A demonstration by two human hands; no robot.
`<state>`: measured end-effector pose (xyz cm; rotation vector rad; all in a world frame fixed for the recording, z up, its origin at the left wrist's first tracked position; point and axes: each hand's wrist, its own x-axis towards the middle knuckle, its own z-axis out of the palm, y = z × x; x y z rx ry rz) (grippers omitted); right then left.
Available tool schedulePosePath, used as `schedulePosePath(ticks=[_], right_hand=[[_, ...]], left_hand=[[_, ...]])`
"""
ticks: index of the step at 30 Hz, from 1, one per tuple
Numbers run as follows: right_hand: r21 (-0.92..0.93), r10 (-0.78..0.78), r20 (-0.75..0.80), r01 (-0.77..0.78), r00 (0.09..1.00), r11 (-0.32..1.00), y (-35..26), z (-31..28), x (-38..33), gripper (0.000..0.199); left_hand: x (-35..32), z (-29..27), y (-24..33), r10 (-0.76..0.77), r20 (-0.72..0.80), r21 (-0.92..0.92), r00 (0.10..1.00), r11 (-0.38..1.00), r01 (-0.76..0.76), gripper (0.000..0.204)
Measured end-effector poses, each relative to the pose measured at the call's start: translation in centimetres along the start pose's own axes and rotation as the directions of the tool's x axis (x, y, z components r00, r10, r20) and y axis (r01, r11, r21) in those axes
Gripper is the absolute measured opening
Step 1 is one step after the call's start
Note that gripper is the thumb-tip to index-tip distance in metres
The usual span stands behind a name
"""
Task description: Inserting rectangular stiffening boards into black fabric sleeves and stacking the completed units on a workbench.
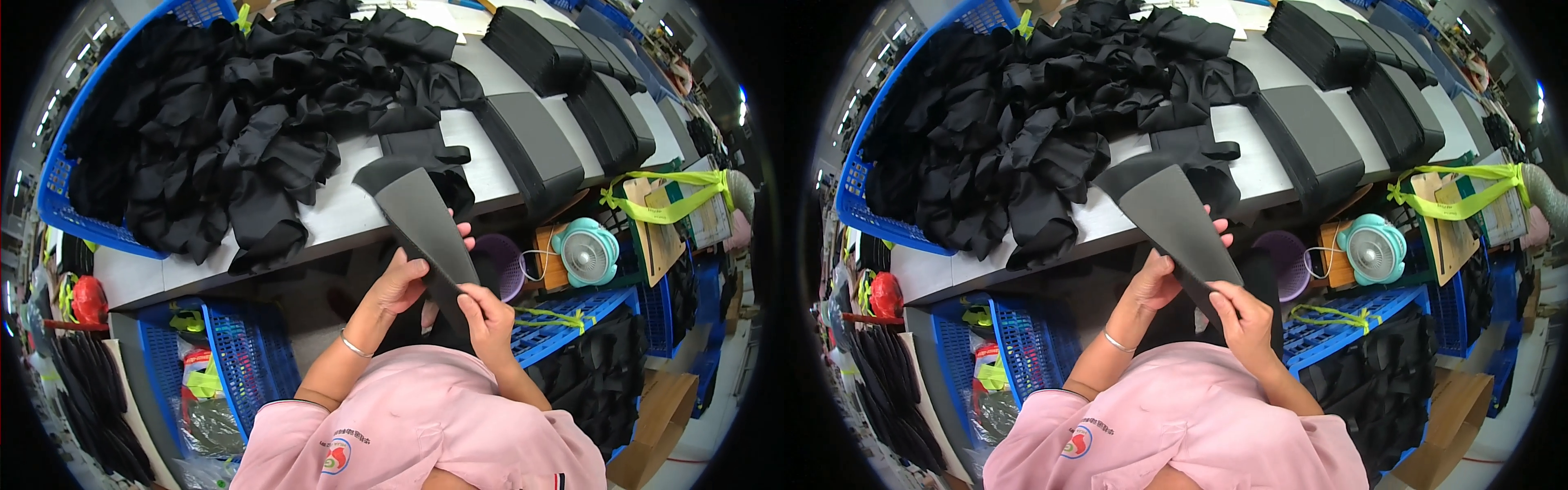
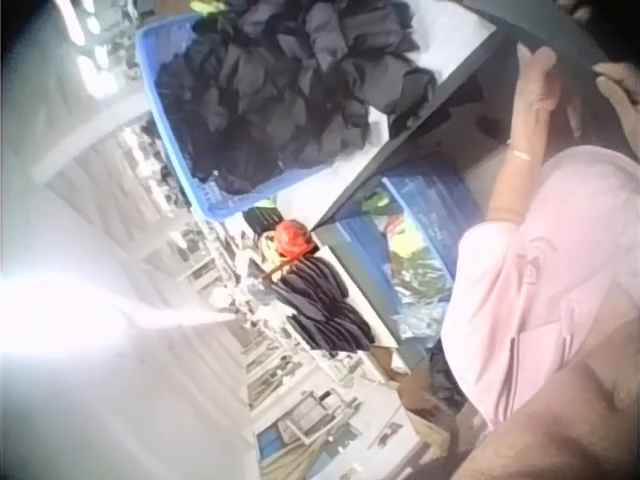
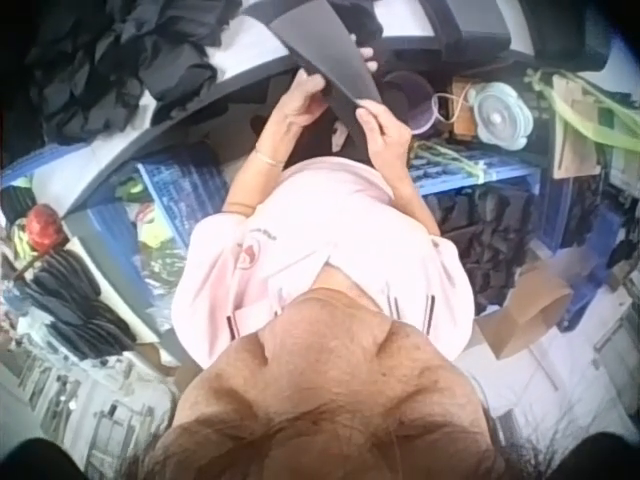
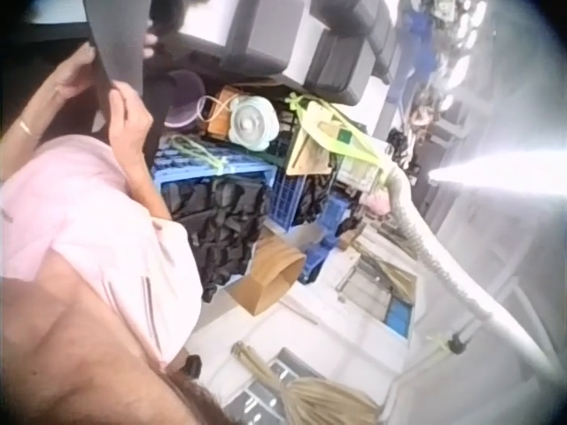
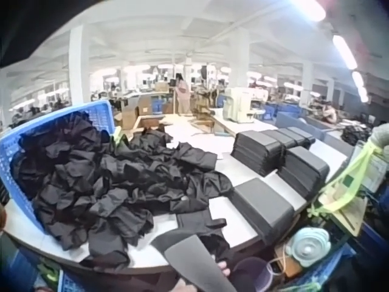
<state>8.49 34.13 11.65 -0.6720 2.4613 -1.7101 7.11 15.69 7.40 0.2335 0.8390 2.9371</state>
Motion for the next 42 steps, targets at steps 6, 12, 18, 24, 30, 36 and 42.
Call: schedulePosePath(ticks=[6,12,18,24,30,36,42], right_hand=[[-0.274,-0.180,-0.197,0.122,0.964,0.954,0.8,1.3,0.5,0.012],[-0.179,-0.112,-0.213,0.074,0.971,0.981,1.8,1.9,0.4,0.043],[0.038,0.243,0.184,-0.254,0.952,0.966,5.0,0.4,-1.5,0.048],[0.249,0.367,0.176,-0.402,0.913,0.881,7.6,-2.1,-1.4,0.042],[-0.053,0.155,0.048,-0.152,0.987,0.987,6.1,-1.0,0.9,0.045],[-0.231,0.000,0.072,0.017,0.997,0.973,5.0,0.2,5.7,0.040],[-0.409,-0.263,0.016,0.246,0.965,0.879,10.5,2.7,7.6,0.010]], left_hand=[[-1.1,0.5,0.5,-0.125,-0.255,-0.063,0.959,0.992,0.113,0.054],[-1.2,0.5,0.3,-0.112,-0.304,-0.037,0.946,0.994,0.106,0.038],[-1.4,2.0,-2.0,-0.037,-0.394,0.331,0.919,0.926,0.179,0.043],[-1.0,-0.5,-1.6,0.716,-0.182,0.966,0.674,0.001,0.259,0.038],[4.1,-5.6,0.4,0.605,0.062,0.966,0.793,-0.237,0.106,0.047],[5.7,-0.5,0.8,0.412,0.243,0.932,0.878,-0.349,-0.094,0.068],[2.7,3.0,-2.3,0.113,0.399,0.885,0.910,-0.308,-0.350,0.054]])
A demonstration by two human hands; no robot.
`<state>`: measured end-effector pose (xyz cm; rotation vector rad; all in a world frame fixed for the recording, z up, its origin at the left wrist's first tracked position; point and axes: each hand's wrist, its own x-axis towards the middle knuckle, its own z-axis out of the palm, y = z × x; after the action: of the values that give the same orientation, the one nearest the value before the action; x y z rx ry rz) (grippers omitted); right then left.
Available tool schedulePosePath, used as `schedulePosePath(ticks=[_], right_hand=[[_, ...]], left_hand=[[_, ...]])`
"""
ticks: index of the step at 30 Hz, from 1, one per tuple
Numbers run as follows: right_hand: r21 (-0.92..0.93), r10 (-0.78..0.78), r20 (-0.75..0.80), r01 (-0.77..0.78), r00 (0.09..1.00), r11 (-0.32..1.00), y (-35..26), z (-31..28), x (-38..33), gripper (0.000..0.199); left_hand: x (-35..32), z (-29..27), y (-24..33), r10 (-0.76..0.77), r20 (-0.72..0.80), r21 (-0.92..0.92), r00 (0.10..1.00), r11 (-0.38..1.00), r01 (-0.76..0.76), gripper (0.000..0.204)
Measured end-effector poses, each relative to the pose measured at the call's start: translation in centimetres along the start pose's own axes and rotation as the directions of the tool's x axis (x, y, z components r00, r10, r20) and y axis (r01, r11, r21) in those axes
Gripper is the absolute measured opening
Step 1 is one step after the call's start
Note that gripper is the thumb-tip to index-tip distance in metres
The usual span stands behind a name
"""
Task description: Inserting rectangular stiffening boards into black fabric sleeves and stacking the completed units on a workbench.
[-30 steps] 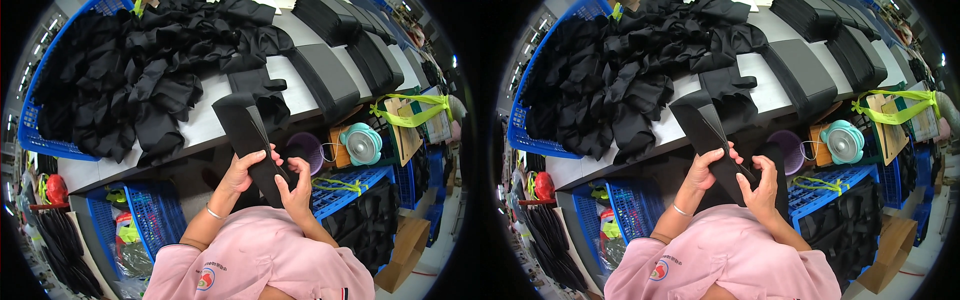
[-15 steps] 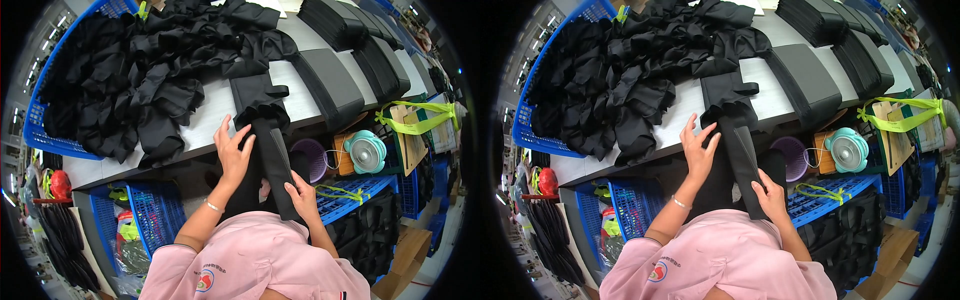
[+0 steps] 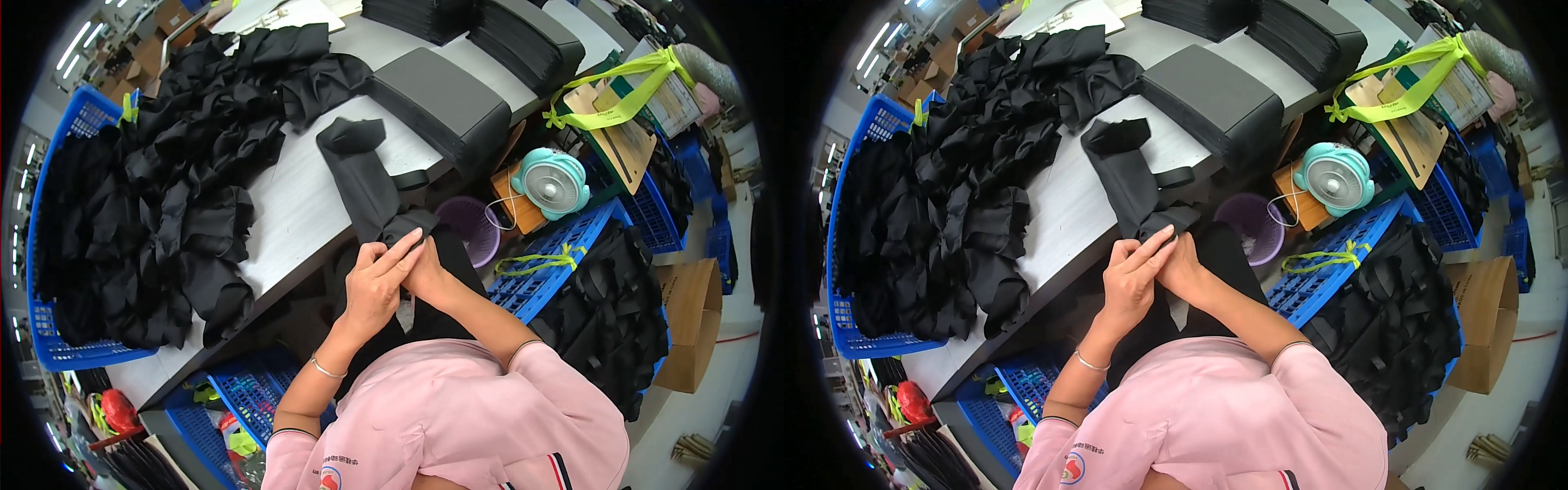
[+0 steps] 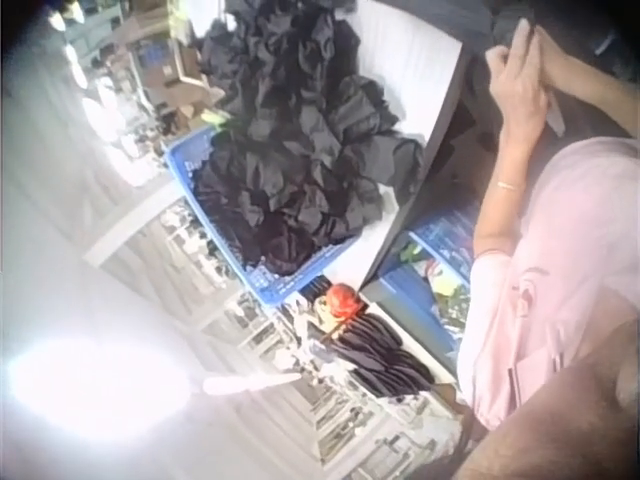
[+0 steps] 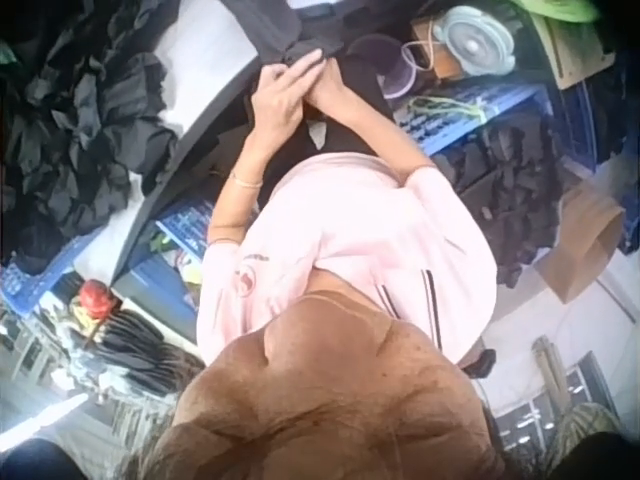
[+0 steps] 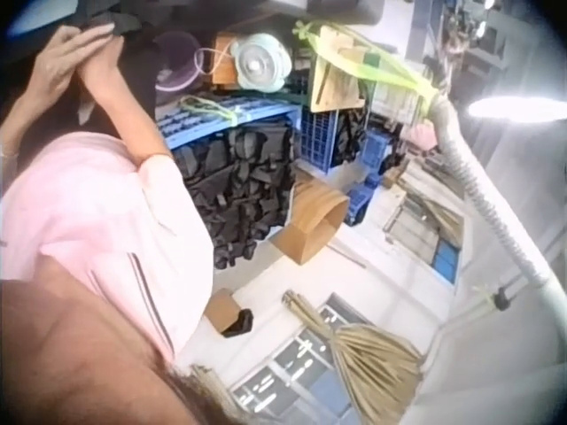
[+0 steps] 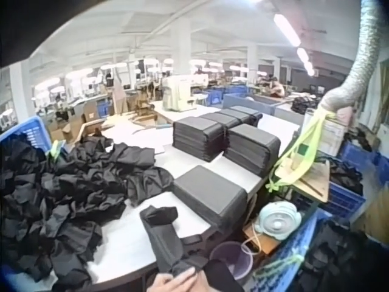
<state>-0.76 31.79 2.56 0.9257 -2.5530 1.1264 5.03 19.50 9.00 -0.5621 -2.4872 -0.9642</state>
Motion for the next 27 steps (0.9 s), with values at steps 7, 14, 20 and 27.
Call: schedulePosePath(ticks=[7,14,20,27], right_hand=[[0.674,0.397,0.096,-0.353,0.913,0.649,0.9,-0.2,0.9,0.031],[0.929,0.437,0.369,-0.329,0.820,-0.167,-1.9,-2.3,2.0,0.040],[0.915,0.463,0.400,-0.322,0.791,-0.241,-4.3,-2.6,2.0,0.040],[0.900,0.403,0.396,-0.262,0.825,-0.349,-3.5,-1.2,0.9,0.041]], left_hand=[[-2.6,-2.1,0.4,-0.216,-0.269,-0.203,0.939,0.965,0.164,0.072],[-3.6,-1.1,1.4,-0.299,-0.397,-0.084,0.868,0.953,0.289,0.085],[-2.1,-1.1,1.8,-0.415,-0.533,-0.191,0.737,0.908,0.373,0.071],[-1.5,-1.8,2.4,-0.461,-0.548,-0.424,0.698,0.872,0.243,0.058]])
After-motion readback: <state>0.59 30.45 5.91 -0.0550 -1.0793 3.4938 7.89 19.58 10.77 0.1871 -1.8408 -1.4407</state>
